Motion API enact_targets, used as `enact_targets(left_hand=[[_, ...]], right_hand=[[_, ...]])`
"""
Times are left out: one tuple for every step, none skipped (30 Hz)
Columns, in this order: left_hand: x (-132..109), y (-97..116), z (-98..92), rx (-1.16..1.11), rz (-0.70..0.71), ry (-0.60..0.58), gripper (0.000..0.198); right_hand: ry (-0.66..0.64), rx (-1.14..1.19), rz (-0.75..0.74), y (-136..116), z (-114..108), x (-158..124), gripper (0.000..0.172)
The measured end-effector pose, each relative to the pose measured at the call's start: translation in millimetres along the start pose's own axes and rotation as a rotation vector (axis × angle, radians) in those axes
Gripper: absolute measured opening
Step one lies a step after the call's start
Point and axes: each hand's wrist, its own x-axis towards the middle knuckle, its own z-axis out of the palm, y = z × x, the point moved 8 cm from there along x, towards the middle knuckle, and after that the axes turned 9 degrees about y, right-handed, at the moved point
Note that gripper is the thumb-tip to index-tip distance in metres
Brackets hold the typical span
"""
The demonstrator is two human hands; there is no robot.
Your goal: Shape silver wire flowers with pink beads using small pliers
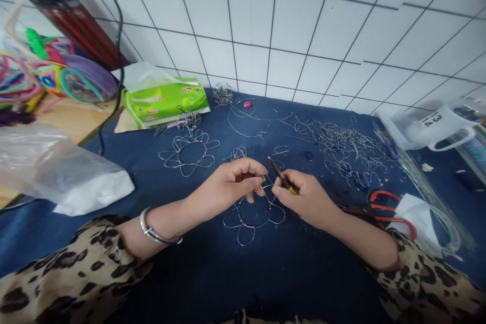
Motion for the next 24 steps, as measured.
enact_targets(left_hand=[[-1,0,0.4,0.014,-0.006,0.006,0.015],[-2,1,0.8,0.033,-0.005,0.009,0.016],[-3,2,0.7,0.053,0.005,0.015,0.016],[-4,4,0.3,0.073,0.02,0.026,0.016],[-4,7,-0.2,0.093,0.038,0.037,0.016],[-5,9,-0.5,0.114,0.054,0.046,0.015],[-6,11,-0.6,0.136,0.067,0.053,0.015],[-7,12,-0.6,0.161,0.078,0.058,0.015],[-7,13,-0.6,0.188,0.088,0.065,0.015],[-8,15,-0.4,0.218,0.098,0.068,0.015],[-9,16,-0.2,0.247,0.107,0.071,0.016],[-9,17,-0.3,0.275,0.115,0.077,0.016],[-9,18,-0.5,0.301,0.12,0.084,0.016],[-9,18,-0.8,0.325,0.119,0.09,0.016],[-9,18,-1.0,0.342,0.115,0.095,0.016],[-9,18,-1.2,0.348,0.109,0.096,0.016],[-9,17,-1.3,0.346,0.101,0.096,0.016],[-9,16,-1.2,0.336,0.094,0.091,0.017],[-9,15,-1.1,0.323,0.09,0.085,0.018],[-9,14,-1.0,0.309,0.09,0.078,0.019],[-8,13,-1.0,0.3,0.096,0.075,0.019],[-8,12,-1.2,0.296,0.104,0.073,0.018],[-8,11,-1.5,0.296,0.112,0.073,0.018],[-7,11,-1.9,0.295,0.121,0.074,0.018]], right_hand=[[0.004,-0.009,-0.006,-1,1,0,0.01],[0.005,-0.019,-0.011,-1,1,-1,0.01],[0.005,-0.031,-0.015,-2,2,-1,0.01],[0.002,-0.045,-0.019,-2,3,-1,0.01],[-0.002,-0.061,-0.023,-3,4,-1,0.011],[-0.003,-0.077,-0.029,-4,4,-1,0.011],[-0.001,-0.096,-0.037,-4,4,-1,0.011],[0.003,-0.115,-0.049,-6,5,-1,0.012],[0.008,-0.132,-0.06,-7,5,-1,0.012],[0.012,-0.144,-0.069,-7,5,-1,0.012],[0.013,-0.151,-0.074,-8,6,-1,0.012],[0.009,-0.153,-0.075,-8,7,-1,0.011],[0.004,-0.151,-0.073,-8,8,-1,0.011],[-0.001,-0.147,-0.071,-8,9,-2,0.011],[-0.007,-0.146,-0.068,-7,10,-2,0.011],[-0.011,-0.147,-0.067,-7,11,-2,0.011],[-0.013,-0.149,-0.067,-7,12,-2,0.011],[-0.011,-0.152,-0.068,-7,13,-2,0.011],[-0.011,-0.153,-0.069,-7,13,-2,0.011],[-0.009,-0.153,-0.07,-6,13,-2,0.01],[-0.007,-0.15,-0.071,-6,13,-3,0.01],[-0.004,-0.145,-0.073,-6,13,-3,0.01],[-0.004,-0.138,-0.073,-6,13,-3,0.01],[-0.007,-0.13,-0.072,-5,13,-3,0.01]])
